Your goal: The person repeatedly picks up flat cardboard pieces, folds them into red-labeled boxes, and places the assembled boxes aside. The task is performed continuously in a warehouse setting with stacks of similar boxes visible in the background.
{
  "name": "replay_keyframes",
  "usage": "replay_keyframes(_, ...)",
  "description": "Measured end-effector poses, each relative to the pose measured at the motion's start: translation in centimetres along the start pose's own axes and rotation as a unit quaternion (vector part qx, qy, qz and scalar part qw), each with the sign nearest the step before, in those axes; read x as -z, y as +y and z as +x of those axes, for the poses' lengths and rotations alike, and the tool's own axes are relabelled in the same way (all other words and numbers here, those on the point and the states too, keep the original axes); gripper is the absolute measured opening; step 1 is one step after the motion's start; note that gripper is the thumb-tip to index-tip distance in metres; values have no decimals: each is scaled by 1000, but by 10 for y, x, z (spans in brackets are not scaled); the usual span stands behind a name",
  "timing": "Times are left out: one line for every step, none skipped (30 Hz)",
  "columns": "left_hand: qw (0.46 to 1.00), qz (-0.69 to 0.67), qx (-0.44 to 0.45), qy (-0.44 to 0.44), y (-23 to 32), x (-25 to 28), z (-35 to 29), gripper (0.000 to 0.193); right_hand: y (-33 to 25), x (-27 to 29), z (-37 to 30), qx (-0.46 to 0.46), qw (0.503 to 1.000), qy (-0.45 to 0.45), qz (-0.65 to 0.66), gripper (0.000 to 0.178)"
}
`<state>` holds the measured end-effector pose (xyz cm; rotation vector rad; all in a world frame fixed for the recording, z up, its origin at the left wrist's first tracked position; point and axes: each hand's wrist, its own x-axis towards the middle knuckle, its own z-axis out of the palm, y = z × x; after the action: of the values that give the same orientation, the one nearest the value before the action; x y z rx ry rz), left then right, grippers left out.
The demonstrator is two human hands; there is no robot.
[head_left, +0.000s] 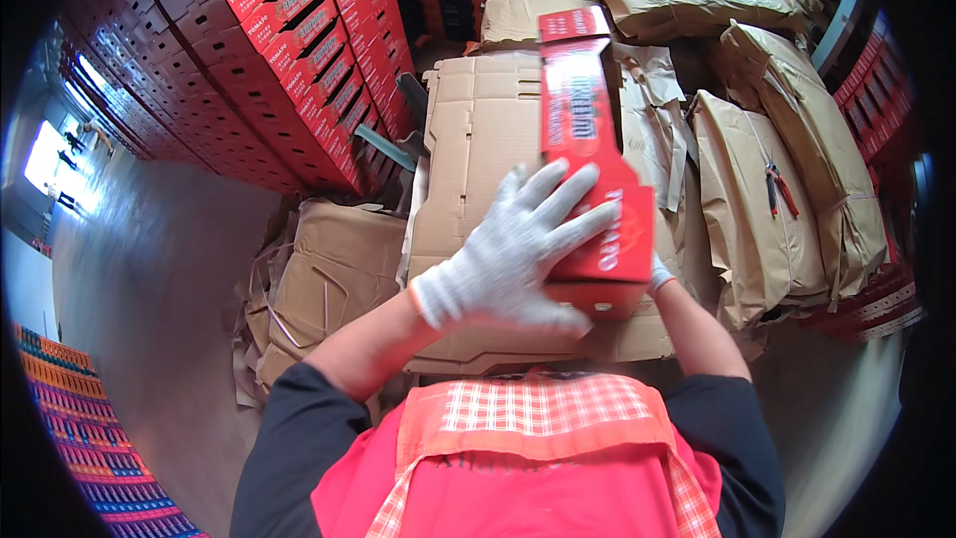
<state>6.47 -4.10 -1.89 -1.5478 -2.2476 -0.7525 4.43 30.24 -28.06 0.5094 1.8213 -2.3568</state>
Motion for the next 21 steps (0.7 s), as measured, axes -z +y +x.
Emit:
replay_keyframes(1000,8,2,14,1,-5,18,95,-6,8,4,9,998,15,-63,21)
replay_keyframes(999,15,-10,36,2,-12,34,94,-29,18,4,28,991,32,-130,19)
replay_keyframes(999,-41,-24,12,5,-20,47,89,-63,27,-4,66,981,51,-173,18)
replay_keyframes(997,-44,-59,36,11,-29,56,87,-102,32,-18,123,973,71,-179,16)
replay_keyframes(994,-65,-71,50,19,-39,63,86,-139,29,-36,184,962,105,-171,15)
replay_keyframes(990,-87,-77,82,24,-49,68,84,-174,23,-61,321,929,87,-161,17)
replay_keyframes(986,-71,-88,126,30,-59,72,85,-200,7,-85,393,909,87,-109,23)
replay_keyframes(977,-89,-81,175,33,-68,73,86,-219,-13,-110,464,873,95,-114,25)
replay_keyframes(970,-105,-72,205,34,-77,75,87,-231,-37,-132,465,866,105,-147,26)
replay_keyframes(962,-120,-67,235,33,-85,76,87,-239,-60,-150,473,856,97,-184,27)
replay_keyframes(950,-126,-85,271,32,-94,77,102,-243,-81,-165,462,830,63,-306,26)
replay_keyframes(940,-145,-83,298,32,-102,76,109,-247,-99,-174,417,827,38,-375,28)
replay_keyframes(928,-164,-73,327,31,-110,75,115,-250,-114,-182,356,857,22,-371,30)
replay_keyframes(918,-178,-59,349,33,-117,73,122,-255,-125,-184,338,837,16,-430,32)
replay_keyframes(930,-151,-19,334,33,-122,69,138,-258,-134,-185,312,814,10,-489,34)
replay_keyframes(922,-146,33,357,37,-128,67,144,-263,-138,-183,262,792,23,-552,36)
replay_keyframes(918,-177,66,347,39,-132,64,147,-268,-140,-180,197,832,6,-518,40)
replay_keyframes(913,-205,95,339,42,-136,62,150,-272,-141,-175,148,880,-11,-451,34)
replay_keyframes(914,-238,133,302,45,-138,60,147,-276,-142,-171,112,905,-59,-405,31)
replay_keyframes(909,-264,160,280,47,-140,59,145,-277,-142,-167,63,923,-67,-374,27)
replay_keyframes(904,-290,171,263,49,-141,59,142,-277,-143,-162,119,878,-85,-455,25)
